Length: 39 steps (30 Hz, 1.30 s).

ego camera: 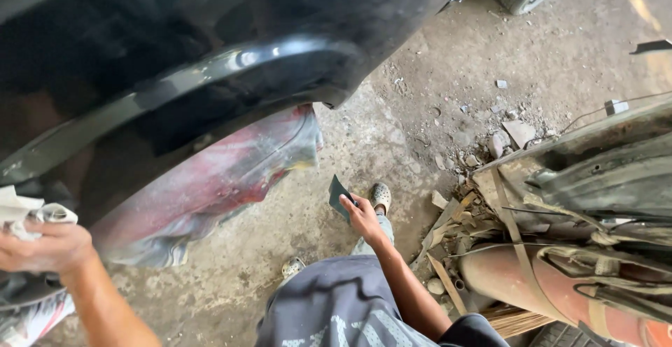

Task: The person dips a cloth into a bucket of water and proceeds to scrub the side panel of a black car using a green abrasive pad. They alternate between scrubbing with the pad and wiping the surface with the cloth, moving along the vehicle's side.

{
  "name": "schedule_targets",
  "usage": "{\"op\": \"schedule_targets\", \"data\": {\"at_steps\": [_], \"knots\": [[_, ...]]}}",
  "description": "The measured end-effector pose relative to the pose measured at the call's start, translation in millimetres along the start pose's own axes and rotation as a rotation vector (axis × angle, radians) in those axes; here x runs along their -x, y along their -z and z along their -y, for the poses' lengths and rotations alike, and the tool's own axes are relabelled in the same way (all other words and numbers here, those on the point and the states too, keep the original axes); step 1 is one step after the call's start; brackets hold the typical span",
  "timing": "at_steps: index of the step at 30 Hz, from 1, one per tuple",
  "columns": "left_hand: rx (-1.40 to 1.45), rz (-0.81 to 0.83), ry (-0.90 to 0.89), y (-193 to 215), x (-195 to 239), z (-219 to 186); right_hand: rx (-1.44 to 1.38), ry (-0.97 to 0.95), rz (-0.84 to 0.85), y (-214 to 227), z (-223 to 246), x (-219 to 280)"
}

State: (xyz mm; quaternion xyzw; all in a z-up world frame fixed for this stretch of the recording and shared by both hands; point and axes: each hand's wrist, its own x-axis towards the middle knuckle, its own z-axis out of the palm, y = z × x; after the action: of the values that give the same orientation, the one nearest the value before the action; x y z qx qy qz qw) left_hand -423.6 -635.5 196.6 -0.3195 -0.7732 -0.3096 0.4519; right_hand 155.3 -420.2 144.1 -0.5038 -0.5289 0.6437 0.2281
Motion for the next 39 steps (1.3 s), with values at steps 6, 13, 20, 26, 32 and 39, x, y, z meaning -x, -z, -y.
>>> {"op": "schedule_targets", "data": {"at_steps": [6, 13, 20, 26, 32, 39], "knots": [[0.037, -0.161, 0.211, -7, 2, -30, 0.049, -0.006, -0.037, 11, -13, 16], [0.024, -0.058, -0.033, 4, -55, -172, 0.031, -0.075, -0.147, 40, -75, 16], [-0.03, 0.021, -0.547, -45, -21, -291, -0.017, -0.021, -0.15, 52, -41, 5], [-0.045, 0.133, -0.833, -84, 12, -384, -0.217, -0.151, -0.163, 61, -29, -5], [-0.012, 0.242, -1.174, -167, 76, -477, -0.254, -0.311, -0.183, 104, -73, -49], [-0.07, 0.222, -1.497, -279, 200, -555, -0.305, -0.337, -0.235, 198, -101, -122]]}}
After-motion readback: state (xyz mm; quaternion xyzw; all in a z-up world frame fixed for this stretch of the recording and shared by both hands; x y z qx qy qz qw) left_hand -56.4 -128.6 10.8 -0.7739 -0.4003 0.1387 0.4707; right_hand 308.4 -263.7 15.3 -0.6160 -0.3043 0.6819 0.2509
